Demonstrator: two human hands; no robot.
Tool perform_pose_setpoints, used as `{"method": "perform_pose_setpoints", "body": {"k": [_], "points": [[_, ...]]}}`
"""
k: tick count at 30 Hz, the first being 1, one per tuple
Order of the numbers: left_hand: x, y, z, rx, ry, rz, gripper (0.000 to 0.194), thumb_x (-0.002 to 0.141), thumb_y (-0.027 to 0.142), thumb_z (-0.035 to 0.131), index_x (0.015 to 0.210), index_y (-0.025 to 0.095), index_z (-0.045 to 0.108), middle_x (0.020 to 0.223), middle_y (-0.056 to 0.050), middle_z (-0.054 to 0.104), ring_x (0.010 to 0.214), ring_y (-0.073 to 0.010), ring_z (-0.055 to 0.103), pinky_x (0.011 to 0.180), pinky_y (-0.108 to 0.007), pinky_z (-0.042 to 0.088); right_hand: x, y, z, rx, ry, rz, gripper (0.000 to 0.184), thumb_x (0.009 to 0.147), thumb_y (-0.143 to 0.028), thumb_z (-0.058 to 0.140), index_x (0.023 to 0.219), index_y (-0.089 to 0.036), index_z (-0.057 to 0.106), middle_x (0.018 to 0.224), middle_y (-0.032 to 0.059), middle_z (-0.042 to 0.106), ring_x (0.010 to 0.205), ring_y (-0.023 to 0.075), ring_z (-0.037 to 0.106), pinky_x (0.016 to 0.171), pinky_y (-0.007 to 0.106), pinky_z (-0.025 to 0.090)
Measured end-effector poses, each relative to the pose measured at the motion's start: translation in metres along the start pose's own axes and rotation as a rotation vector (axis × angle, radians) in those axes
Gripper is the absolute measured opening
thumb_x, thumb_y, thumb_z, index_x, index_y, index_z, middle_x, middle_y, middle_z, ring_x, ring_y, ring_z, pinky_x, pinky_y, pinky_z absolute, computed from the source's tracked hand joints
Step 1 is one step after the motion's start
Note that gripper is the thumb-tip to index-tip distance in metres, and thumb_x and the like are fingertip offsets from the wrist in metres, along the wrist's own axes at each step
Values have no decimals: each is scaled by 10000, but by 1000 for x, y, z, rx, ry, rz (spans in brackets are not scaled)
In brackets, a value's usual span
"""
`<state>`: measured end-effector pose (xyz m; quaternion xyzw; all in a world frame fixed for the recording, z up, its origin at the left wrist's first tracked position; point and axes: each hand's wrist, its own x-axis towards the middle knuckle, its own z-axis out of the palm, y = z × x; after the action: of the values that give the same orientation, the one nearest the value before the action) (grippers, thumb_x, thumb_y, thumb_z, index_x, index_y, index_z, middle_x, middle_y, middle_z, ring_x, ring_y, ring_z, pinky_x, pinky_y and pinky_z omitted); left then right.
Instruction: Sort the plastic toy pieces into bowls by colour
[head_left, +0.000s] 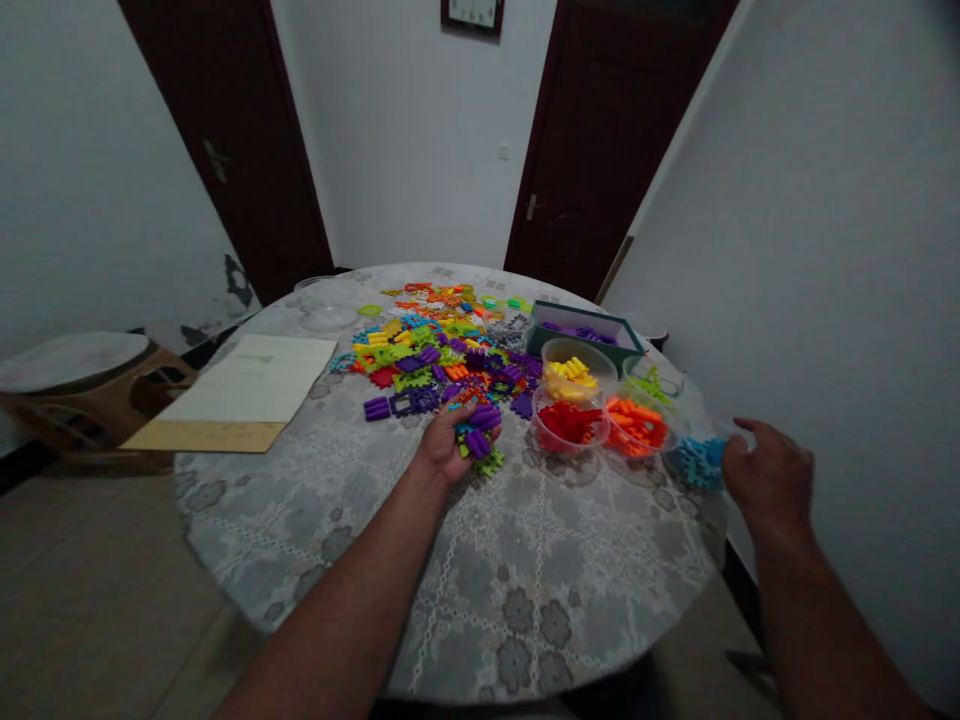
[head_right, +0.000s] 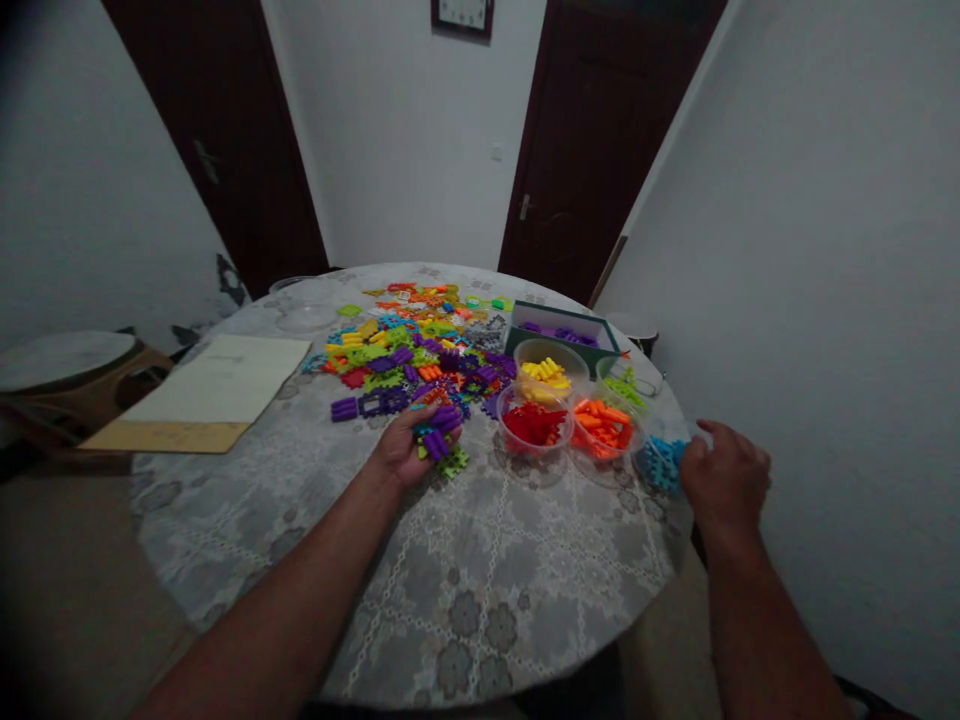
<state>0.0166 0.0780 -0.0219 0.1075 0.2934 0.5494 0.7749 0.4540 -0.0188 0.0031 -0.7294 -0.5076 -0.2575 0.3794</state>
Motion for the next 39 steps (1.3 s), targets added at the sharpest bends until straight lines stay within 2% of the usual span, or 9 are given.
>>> {"method": "perform_pose_setpoints", "body": {"k": [3, 5, 9, 14, 17, 21, 28, 34, 39], "points": [[0, -1, 0, -4, 2, -6, 325, 826, 50, 719, 1134, 153, 700, 852, -101, 786, 692, -230, 765, 735, -428, 660, -10, -62, -7, 105, -5, -50, 395, 909, -311, 501, 1169, -188, 772, 1184, 184, 768, 1093, 356, 715, 1022, 561, 534], [1, -1, -1, 8, 5, -9, 320, 830, 48, 709, 1133, 150, 698, 851, -102, 784, 684, -229, 762, 713, -419, 660, -22, -116, -13, 322, -142, -90, 352, 958, -331, 540, 1222, -238, 753, 1206, 136, 770, 1057, 299, 733, 975, 482, 576], [1, -1, -2, 31, -13, -16, 270, 841, 61, 704, 1097, 145, 702, 870, -106, 787, 694, -220, 761, 685, -389, 660, -52, -212, -7, 624, -433, -328, 299, 1010, -293, 563, 1257, -265, 728, 1205, 94, 768, 1057, 262, 731, 932, 427, 597], [3, 1, -3, 30, -76, -15, 158, 825, 51, 700, 963, 128, 687, 842, -97, 772, 665, -191, 745, 624, -297, 634, -72, -279, 22, 571, -547, -438, 361, 1019, -256, 578, 1366, -199, 657, 1221, 155, 732, 1037, 284, 710, 913, 430, 590], [4, 0, -2, 8, -92, 39, 227, 760, 3, 720, 936, 140, 674, 813, -55, 749, 650, -160, 729, 598, -232, 600, -72, -297, 32, 386, -669, -435, 327, 1034, -306, 590, 1335, -197, 654, 1211, 156, 703, 1059, 287, 684, 900, 405, 572], [5, 0, -1, -5, -107, 55, 265, 728, -1, 729, 935, 151, 664, 796, -27, 735, 614, -148, 705, 589, -230, 589, -70, -305, 36, 279, -756, -400, 258, 1045, -270, 571, 1284, -211, 648, 1240, 130, 652, 1076, 250, 656, 897, 349, 542], [6, -2, -3, -36, -59, -113, 112, 785, 37, 655, 844, 132, 660, 726, -61, 722, 604, -178, 701, 603, -271, 591, -76, -292, 52, 527, -707, -399, 139, 1016, -179, 557, 1132, -211, 626, 1169, 106, 633, 1071, 246, 621, 923, 367, 532], [7, -3, -2, -68, -42, -89, 78, 859, 87, 637, 800, 137, 646, 683, -53, 697, 576, -167, 674, 598, -274, 592, -75, -285, 64, 678, -625, -393, 133, 1041, -218, 513, 1111, -206, 625, 1104, 111, 650, 1061, 267, 618, 957, 422, 523], [2, 2, 0, -75, -16, -93, 69, 901, 108, 594, 891, 126, 660, 743, -80, 728, 614, -196, 709, 613, -330, 633, -64, -287, 52, 754, -641, -301, 121, 1013, -247, 569, 1087, -211, 658, 1099, 102, 667, 1022, 246, 652, 906, 389, 543]]}}
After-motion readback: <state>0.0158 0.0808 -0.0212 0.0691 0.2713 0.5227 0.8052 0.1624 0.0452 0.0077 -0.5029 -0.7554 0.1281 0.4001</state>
